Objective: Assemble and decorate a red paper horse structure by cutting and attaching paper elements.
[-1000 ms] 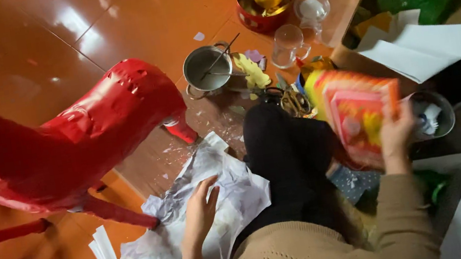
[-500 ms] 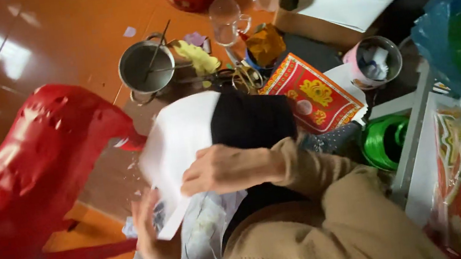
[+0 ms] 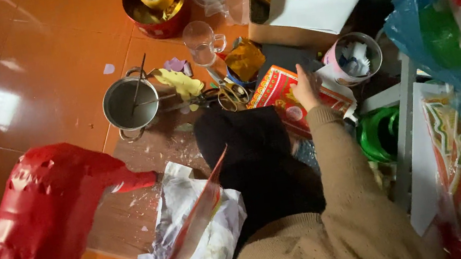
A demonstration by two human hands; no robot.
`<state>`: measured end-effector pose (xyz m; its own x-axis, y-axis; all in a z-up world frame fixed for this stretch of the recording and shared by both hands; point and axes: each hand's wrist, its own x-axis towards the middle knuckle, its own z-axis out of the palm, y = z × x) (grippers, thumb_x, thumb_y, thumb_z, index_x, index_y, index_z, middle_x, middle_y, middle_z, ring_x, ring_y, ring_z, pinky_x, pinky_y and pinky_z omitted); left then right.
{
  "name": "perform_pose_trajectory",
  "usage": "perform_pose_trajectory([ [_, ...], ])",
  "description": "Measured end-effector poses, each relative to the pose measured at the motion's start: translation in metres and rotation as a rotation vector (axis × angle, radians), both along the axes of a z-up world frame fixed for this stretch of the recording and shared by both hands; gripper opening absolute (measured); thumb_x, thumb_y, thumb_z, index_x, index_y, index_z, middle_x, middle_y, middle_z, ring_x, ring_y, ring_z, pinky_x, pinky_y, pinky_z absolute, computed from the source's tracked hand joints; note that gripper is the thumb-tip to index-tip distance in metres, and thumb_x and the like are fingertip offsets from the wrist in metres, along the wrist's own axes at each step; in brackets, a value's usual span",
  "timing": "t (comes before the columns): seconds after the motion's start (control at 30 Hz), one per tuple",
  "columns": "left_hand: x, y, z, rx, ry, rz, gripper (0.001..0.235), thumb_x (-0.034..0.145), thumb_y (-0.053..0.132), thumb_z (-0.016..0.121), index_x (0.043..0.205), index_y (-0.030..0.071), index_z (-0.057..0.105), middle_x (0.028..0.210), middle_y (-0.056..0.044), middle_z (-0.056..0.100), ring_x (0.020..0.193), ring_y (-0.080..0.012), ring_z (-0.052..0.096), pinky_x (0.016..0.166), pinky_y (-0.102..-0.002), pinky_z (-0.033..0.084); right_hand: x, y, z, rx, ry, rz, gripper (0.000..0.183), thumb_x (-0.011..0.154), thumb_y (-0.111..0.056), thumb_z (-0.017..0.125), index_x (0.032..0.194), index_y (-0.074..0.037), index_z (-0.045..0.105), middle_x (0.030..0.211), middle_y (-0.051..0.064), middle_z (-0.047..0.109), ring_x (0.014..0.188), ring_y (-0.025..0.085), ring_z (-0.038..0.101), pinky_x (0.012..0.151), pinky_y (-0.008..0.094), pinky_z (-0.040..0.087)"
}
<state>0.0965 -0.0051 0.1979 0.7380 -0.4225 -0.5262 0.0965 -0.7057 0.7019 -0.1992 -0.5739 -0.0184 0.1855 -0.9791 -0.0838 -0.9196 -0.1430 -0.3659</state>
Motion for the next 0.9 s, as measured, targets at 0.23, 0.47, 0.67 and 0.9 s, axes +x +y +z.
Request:
perform_pose_trajectory([
  [0.23,0.066,0.060,-0.110,0.213,0.787,0.405,0.039,0.085,0.041,0.061,0.061,0.017,0.042,0.047,-0.004,0.036,0.036,-0.0206,0.034,0.034,-0.038,0.022,0.006,0.034,0.050,-0.463,-0.112,0.175,0.014,0.071,-0.009,0.075,0.085,-0.009,0.072,0.077,0.013,0.061,0.067,0.039,0.058,0.060,0.052,0.043],
  [0.47,-0.019,0.009,0.054,-0.440,-0.676,-0.414,0.023,0.079,0.008,0.064,0.101,0.009,0.072,0.103,-0.004,0.073,0.100,-0.0182,0.069,0.093,-0.027,0.049,-0.012,0.084,0.113,-0.462,-0.338,0.147,0.019,0.079,0.009,0.052,0.093,0.001,0.062,0.093,0.021,0.054,0.082,0.044,0.053,0.078,0.050,0.043],
  [0.67,-0.026,-0.008,0.087,-0.477,-0.811,-0.392,0.015,0.084,-0.001,0.061,0.091,0.009,0.069,0.090,-0.003,0.073,0.085,-0.0207,0.071,0.081,-0.032,0.053,-0.018,0.076,0.132,-0.597,-0.383,0.194,0.009,0.090,0.005,0.054,0.096,0.005,0.060,0.097,0.025,0.054,0.089,0.045,0.052,0.085,0.052,0.042],
  [0.9,-0.030,-0.018,0.103,-0.541,-0.948,-0.392,0.012,0.090,0.010,0.060,0.091,0.013,0.072,0.112,-0.009,0.068,0.111,-0.0301,0.065,0.096,-0.044,0.050,0.081,0.140,0.299,-0.386,-0.596,0.554,0.015,0.106,-0.003,0.053,0.120,-0.007,0.059,0.097,0.010,0.066,0.080,0.026,0.062,0.073,0.039,0.047],
])
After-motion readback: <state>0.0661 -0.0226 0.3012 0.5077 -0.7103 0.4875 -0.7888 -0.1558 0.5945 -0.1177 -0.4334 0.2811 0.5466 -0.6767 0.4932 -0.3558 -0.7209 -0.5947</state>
